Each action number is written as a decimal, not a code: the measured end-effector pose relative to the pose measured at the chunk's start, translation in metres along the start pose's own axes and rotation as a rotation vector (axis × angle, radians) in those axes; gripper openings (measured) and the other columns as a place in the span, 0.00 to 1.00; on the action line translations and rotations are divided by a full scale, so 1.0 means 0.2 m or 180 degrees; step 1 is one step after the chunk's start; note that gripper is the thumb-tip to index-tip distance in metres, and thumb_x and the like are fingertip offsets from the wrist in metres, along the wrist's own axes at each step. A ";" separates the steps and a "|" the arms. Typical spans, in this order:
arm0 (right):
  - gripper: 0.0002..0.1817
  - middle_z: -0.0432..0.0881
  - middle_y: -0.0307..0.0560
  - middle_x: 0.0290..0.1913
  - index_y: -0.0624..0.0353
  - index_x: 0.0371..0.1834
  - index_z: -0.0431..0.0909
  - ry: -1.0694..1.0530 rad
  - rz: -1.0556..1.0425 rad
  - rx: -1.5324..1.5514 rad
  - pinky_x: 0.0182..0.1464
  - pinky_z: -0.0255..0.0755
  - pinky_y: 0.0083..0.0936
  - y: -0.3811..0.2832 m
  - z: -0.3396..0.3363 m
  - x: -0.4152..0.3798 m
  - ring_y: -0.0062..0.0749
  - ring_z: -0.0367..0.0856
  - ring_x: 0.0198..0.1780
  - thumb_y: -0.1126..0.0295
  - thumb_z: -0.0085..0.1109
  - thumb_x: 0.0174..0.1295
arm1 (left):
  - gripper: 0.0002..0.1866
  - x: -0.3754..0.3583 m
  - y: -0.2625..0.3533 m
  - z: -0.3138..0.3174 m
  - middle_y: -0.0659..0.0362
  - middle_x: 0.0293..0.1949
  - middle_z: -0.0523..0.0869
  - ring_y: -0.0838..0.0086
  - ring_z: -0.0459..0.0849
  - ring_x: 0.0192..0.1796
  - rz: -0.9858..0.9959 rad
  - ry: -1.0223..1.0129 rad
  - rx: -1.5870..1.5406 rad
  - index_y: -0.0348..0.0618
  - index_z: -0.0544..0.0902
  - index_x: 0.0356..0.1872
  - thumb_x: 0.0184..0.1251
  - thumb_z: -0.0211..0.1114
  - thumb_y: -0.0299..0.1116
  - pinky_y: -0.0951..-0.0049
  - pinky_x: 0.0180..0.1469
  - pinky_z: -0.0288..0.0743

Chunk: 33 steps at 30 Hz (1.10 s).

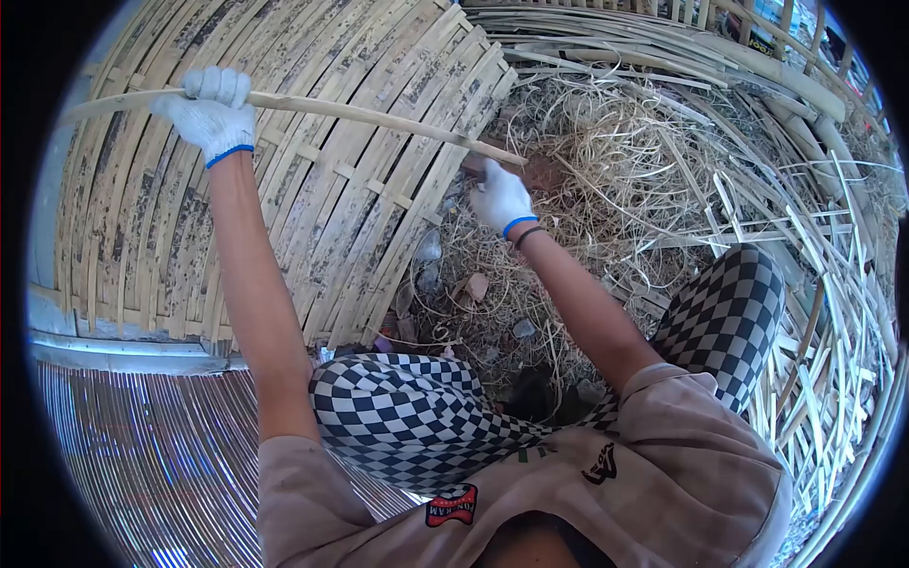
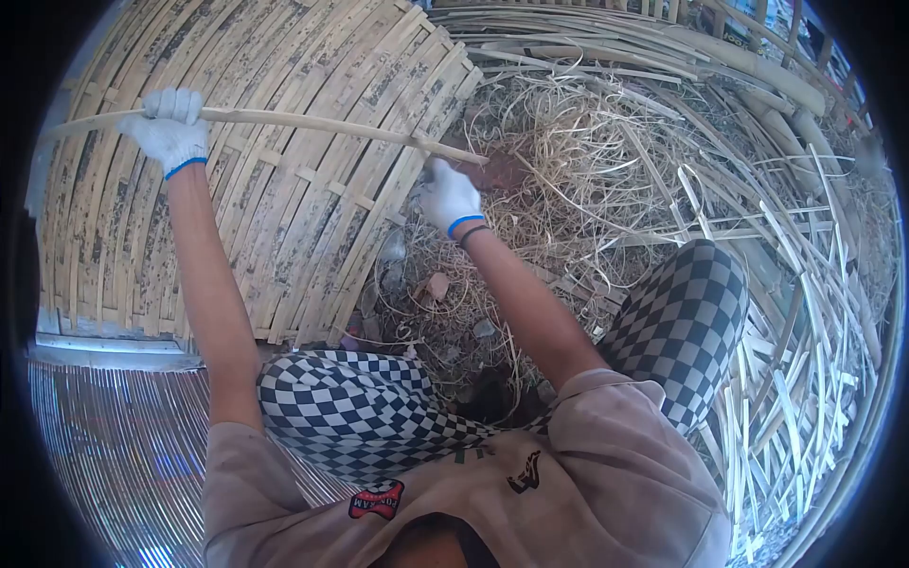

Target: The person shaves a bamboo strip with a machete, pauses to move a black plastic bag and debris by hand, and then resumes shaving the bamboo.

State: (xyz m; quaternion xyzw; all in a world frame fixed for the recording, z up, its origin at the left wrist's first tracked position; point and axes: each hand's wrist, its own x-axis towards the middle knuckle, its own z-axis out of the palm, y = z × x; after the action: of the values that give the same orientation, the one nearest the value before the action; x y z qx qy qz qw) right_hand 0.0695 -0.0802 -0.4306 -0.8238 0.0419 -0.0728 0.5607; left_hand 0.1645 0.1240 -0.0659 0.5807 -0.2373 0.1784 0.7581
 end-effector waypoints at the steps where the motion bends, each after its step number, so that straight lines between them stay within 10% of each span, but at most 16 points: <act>1: 0.20 0.88 0.69 0.46 0.62 0.53 0.78 -0.0123 0.0436 0.0209 0.56 0.81 0.48 0.22 0.09 0.08 0.61 0.87 0.53 0.66 0.64 0.59 | 0.40 -0.01 -0.01 -0.02 0.68 0.15 0.49 0.76 0.41 0.19 0.0037 0.0027 0.0023 0.56 0.54 0.18 0.70 0.31 0.83 0.72 0.21 0.37; 11: 0.19 0.88 0.67 0.45 0.57 0.56 0.79 -0.0248 -0.0459 0.0057 0.56 0.79 0.55 -0.15 -0.01 0.05 0.67 0.85 0.52 0.63 0.57 0.63 | 0.41 0.02 0.01 0.06 0.67 0.15 0.50 0.75 0.42 0.19 -0.0020 0.0061 0.0028 0.55 0.56 0.18 0.69 0.29 0.84 0.71 0.20 0.37; 18: 0.18 0.88 0.63 0.38 0.63 0.45 0.79 -0.0033 0.0572 0.0233 0.46 0.80 0.47 0.78 0.38 0.17 0.61 0.88 0.42 0.63 0.68 0.57 | 0.41 0.00 -0.01 0.00 0.67 0.16 0.49 0.75 0.42 0.19 -0.0002 -0.0091 0.0030 0.55 0.56 0.18 0.70 0.31 0.84 0.72 0.21 0.38; 27: 0.21 0.87 0.70 0.47 0.64 0.54 0.78 -0.0167 -0.0037 -0.0061 0.58 0.79 0.51 0.05 0.04 0.04 0.67 0.85 0.53 0.63 0.60 0.61 | 0.41 0.10 0.01 -0.05 0.67 0.17 0.49 0.75 0.42 0.21 -0.0120 -0.0428 -0.0002 0.55 0.54 0.19 0.68 0.32 0.85 0.71 0.22 0.38; 33: 0.18 0.88 0.61 0.41 0.61 0.49 0.81 -0.0177 0.0867 0.0230 0.51 0.79 0.46 0.41 0.16 0.03 0.57 0.87 0.45 0.62 0.61 0.61 | 0.42 0.07 -0.01 -0.05 0.67 0.16 0.49 0.75 0.42 0.20 -0.0081 -0.0255 0.0084 0.55 0.55 0.19 0.67 0.29 0.86 0.72 0.21 0.38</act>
State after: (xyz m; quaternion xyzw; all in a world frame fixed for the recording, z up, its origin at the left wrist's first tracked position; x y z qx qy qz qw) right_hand 0.0808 -0.0826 -0.5186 -0.7915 0.1351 0.0253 0.5956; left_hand 0.1793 0.1332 -0.0611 0.6003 -0.2577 0.1485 0.7424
